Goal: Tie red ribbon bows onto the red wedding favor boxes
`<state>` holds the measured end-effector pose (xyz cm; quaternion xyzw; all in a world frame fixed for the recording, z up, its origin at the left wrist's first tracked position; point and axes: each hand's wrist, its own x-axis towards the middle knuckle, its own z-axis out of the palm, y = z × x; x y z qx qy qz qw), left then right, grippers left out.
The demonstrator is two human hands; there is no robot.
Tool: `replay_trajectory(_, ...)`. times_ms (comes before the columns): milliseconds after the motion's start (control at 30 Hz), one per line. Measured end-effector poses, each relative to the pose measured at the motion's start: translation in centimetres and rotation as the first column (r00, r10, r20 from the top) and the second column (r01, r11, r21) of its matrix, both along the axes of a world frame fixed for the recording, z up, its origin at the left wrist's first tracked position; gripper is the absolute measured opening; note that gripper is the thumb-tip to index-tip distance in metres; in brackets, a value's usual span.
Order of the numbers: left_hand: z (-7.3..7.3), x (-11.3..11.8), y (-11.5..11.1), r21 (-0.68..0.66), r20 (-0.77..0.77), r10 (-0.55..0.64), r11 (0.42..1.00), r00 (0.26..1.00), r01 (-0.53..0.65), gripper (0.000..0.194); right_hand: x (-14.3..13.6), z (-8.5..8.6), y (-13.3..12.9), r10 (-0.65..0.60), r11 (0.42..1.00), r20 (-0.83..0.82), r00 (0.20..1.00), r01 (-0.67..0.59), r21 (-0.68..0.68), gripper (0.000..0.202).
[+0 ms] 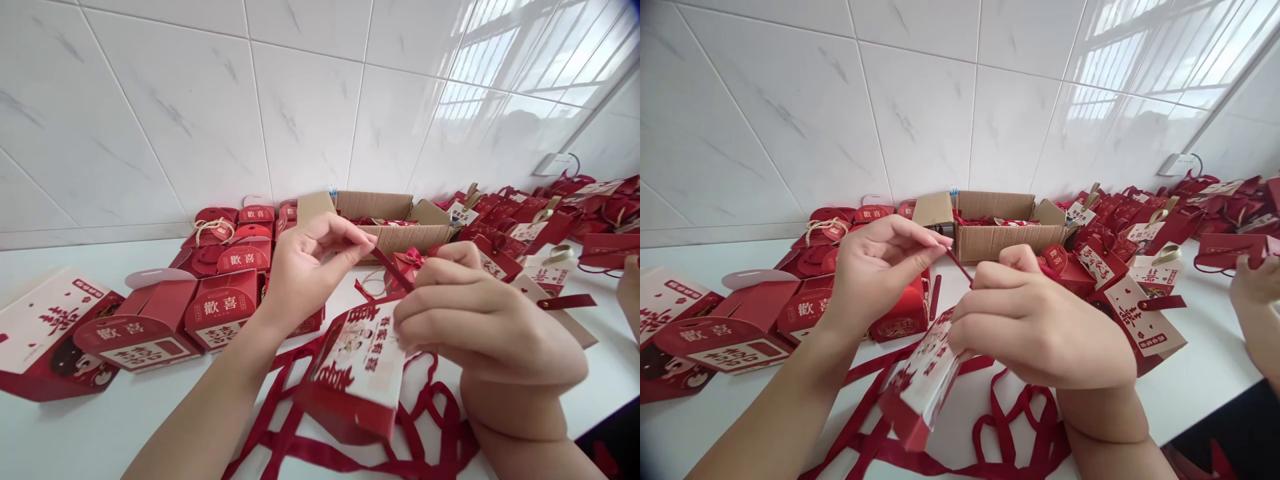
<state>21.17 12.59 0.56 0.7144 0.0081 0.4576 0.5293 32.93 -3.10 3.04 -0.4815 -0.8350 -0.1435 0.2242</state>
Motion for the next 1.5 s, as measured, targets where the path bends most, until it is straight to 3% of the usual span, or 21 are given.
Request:
replay_trajectory(133,0.7,-0.7,-0.3,0.057,0.032,0.066,0.996,0.997,-0.068,0.011,1.2,0.3,-0.3,-0.034,0.998,-0.014,0.999,0.034,0.050,0.019)
replay_trajectory(267,1.1,-1.5,-1.2,0.065,-0.082,-0.070,0.995,0.994,0.075,0.016,1.5,0.4,-0.4,-0.057,0.995,-0.002,0.998,0.057,0.079,0.015)
replay_trajectory(400,1.3,-2.2,-1.7,0.044,-0.240,-0.232,0.967,0.943,0.249,0.022,1.5,0.5,-0.5,-0.100,0.988,-0.010,0.995,0.100,0.117,0.015)
replay_trajectory(500,1.3,-2.4,-1.8,0.004,-0.308,-0.288,0.953,0.907,0.304,0.028,1.7,0.5,-0.6,-0.107,0.986,-0.025,0.994,0.109,0.126,0.013)
replay_trajectory(733,1.5,-2.5,-1.8,-0.030,-0.328,-0.306,0.949,0.894,0.314,0.031,1.8,0.5,-0.8,-0.124,0.982,-0.040,0.991,0.129,0.140,0.012)
replay_trajectory(1333,1.6,-2.5,-1.8,0.036,-0.355,-0.262,0.955,0.897,0.294,0.023,1.5,0.4,-0.2,-0.186,0.964,-0.020,0.982,0.187,0.192,0.010)
replay_trajectory(1500,1.6,-2.6,-1.3,-0.044,-0.385,-0.349,0.932,0.854,0.361,0.029,2.2,-0.2,0.3,-0.145,0.988,-0.086,0.986,0.149,0.037,0.011)
